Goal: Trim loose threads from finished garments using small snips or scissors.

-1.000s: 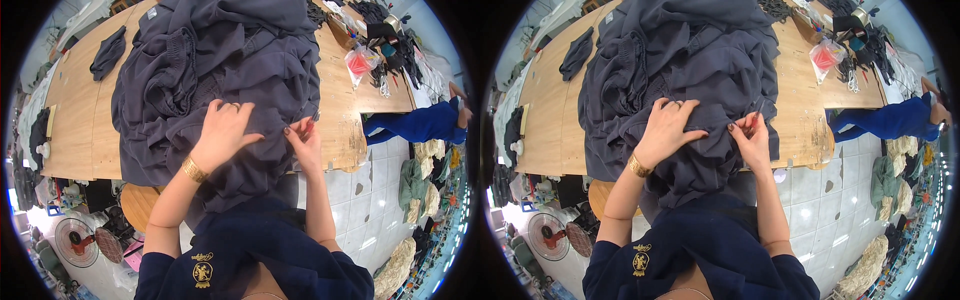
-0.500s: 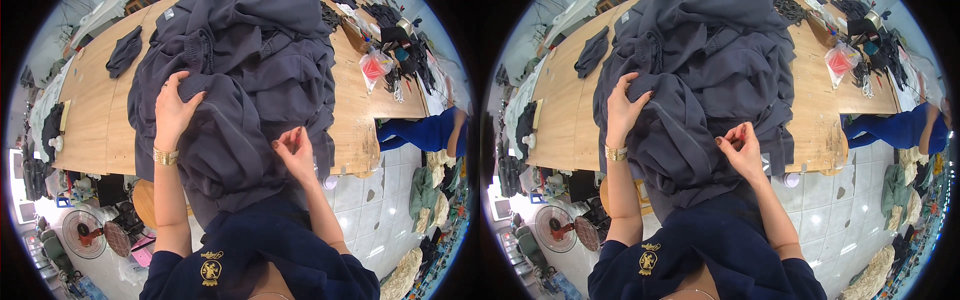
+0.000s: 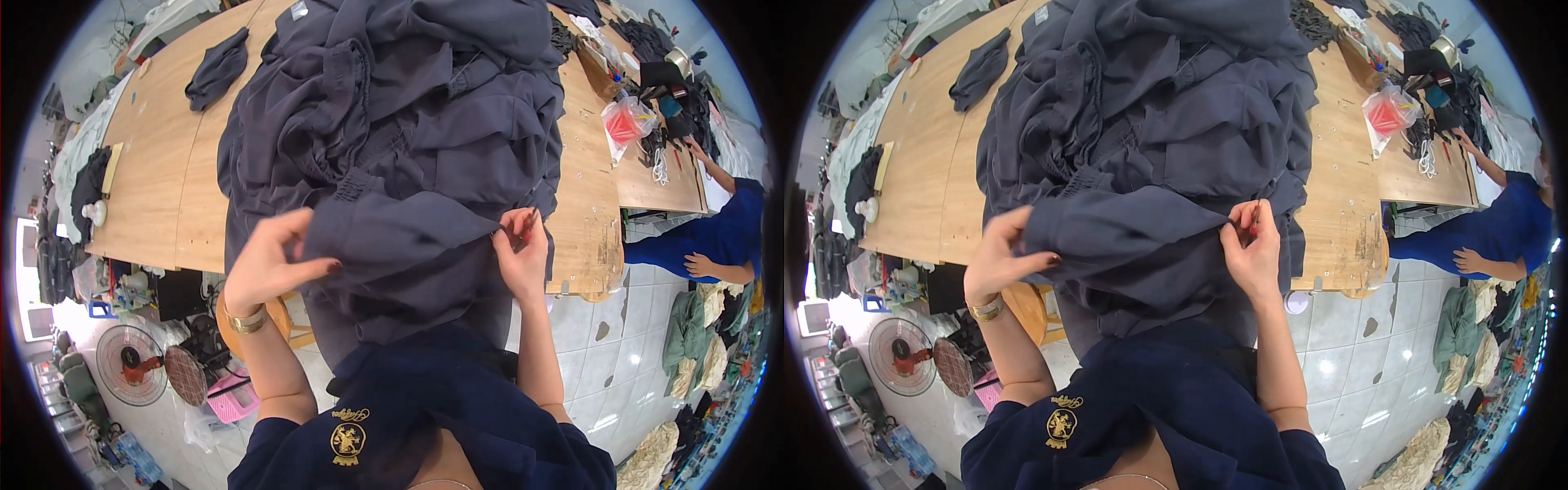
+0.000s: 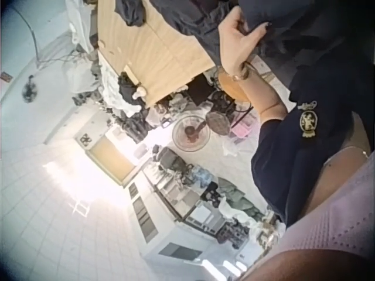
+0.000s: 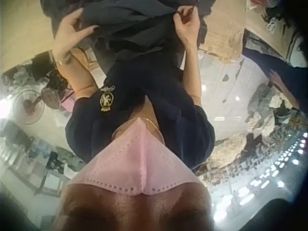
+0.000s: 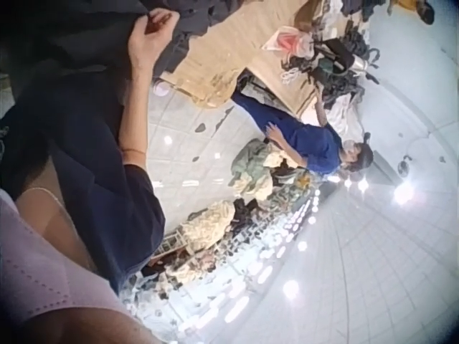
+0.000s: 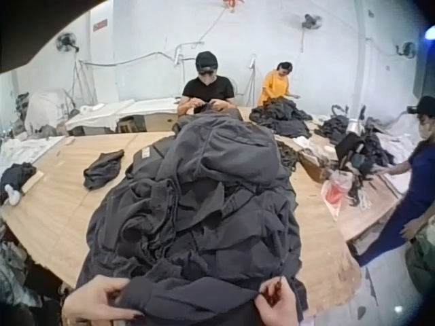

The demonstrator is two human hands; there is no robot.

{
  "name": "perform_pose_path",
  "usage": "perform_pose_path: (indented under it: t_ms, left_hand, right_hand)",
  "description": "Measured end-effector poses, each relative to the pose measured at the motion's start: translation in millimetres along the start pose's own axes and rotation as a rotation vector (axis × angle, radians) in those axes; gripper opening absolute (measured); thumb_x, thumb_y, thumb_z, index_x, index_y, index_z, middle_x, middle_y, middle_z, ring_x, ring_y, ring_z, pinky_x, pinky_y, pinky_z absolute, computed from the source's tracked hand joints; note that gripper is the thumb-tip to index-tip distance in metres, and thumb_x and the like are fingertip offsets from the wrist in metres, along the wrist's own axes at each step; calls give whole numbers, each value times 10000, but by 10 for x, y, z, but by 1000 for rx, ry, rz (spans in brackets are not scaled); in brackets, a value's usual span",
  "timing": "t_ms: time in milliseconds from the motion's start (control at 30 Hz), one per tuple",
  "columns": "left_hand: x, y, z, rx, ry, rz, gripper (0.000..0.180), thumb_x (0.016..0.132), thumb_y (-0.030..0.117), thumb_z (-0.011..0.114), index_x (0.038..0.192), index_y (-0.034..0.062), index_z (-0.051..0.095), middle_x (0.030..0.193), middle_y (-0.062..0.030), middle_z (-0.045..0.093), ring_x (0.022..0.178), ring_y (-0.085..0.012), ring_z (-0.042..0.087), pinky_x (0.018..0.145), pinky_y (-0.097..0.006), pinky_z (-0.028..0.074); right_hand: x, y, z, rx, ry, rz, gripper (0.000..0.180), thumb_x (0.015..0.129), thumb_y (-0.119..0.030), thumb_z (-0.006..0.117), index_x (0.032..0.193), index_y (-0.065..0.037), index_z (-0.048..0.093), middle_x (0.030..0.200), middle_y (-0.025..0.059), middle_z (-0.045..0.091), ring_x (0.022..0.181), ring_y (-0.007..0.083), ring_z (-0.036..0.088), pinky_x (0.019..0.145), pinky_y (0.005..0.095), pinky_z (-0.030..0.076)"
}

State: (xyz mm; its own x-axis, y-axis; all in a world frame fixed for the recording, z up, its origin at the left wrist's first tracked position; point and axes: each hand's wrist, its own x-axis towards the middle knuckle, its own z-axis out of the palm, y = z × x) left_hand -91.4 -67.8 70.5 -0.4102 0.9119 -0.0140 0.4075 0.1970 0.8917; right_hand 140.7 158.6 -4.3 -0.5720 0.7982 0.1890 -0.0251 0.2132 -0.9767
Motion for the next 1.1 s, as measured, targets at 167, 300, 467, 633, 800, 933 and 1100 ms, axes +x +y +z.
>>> perform_pose_path:
  t_ms: [167, 300, 467, 633, 800, 933, 1100]
  left_hand:
    - [-124, -223, 354, 53, -146, -160, 379, 679, 251, 804, 841, -28, 605, 663, -101, 585, 616, -140, 567, 553, -277, 436]
    - [-125, -209, 445, 209, -240, -225, 425, 676, 248, 816, 900, -51, 612, 697, -100, 610, 662, -134, 597, 602, -271, 471]
    - [-7, -184, 513, -585, 155, -125, 260, 849, 74, 652, 1074, -40, 587, 989, -40, 638, 904, -96, 578, 807, -249, 475]
    - [167, -56, 402, -593, 294, -12, 302, 872, -18, 548, 1174, -14, 531, 1080, -14, 591, 977, -72, 529, 877, -231, 427]
    - [-26, -164, 599, -606, -73, -79, 502, 788, -48, 622, 1264, -11, 468, 1146, -22, 576, 1044, -92, 526, 929, -254, 414]
    - [-195, -224, 807, -731, -121, -115, 581, 710, 28, 763, 1229, -24, 508, 1174, -27, 559, 1096, -106, 493, 960, -260, 379]
    - [-189, -375, 893, -715, -41, -182, 569, 744, 129, 758, 1217, -26, 482, 1173, -38, 525, 1079, -111, 481, 934, -257, 387]
  right_hand:
    - [-38, 161, -15, -144, -131, 108, 243, 759, 76, 553, 778, -50, 345, 774, 20, 483, 638, 48, 397, 555, 185, 350]
    - [-42, 119, 2, -197, -110, 134, 246, 757, 68, 561, 770, -52, 347, 767, 15, 484, 635, 45, 392, 555, 181, 344]
    - [6, 53, -36, -55, -132, 133, 264, 758, 66, 580, 779, -62, 351, 785, 9, 496, 639, 41, 406, 569, 177, 351]
    - [50, -140, 15, 140, -76, 62, 289, 770, 93, 594, 798, -79, 364, 841, 40, 503, 719, 62, 464, 654, 200, 410]
    - [59, -302, 245, 235, -188, 82, 306, 774, 84, 608, 816, -76, 350, 841, 40, 503, 724, 67, 463, 661, 196, 404]
    - [86, -249, 385, 164, -260, 70, 297, 766, 72, 607, 808, -63, 345, 805, 50, 510, 708, 67, 459, 638, 193, 392]
    - [111, -223, 609, 189, -343, 171, 266, 790, 53, 585, 807, -55, 342, 786, 34, 521, 686, 57, 464, 609, 198, 398]
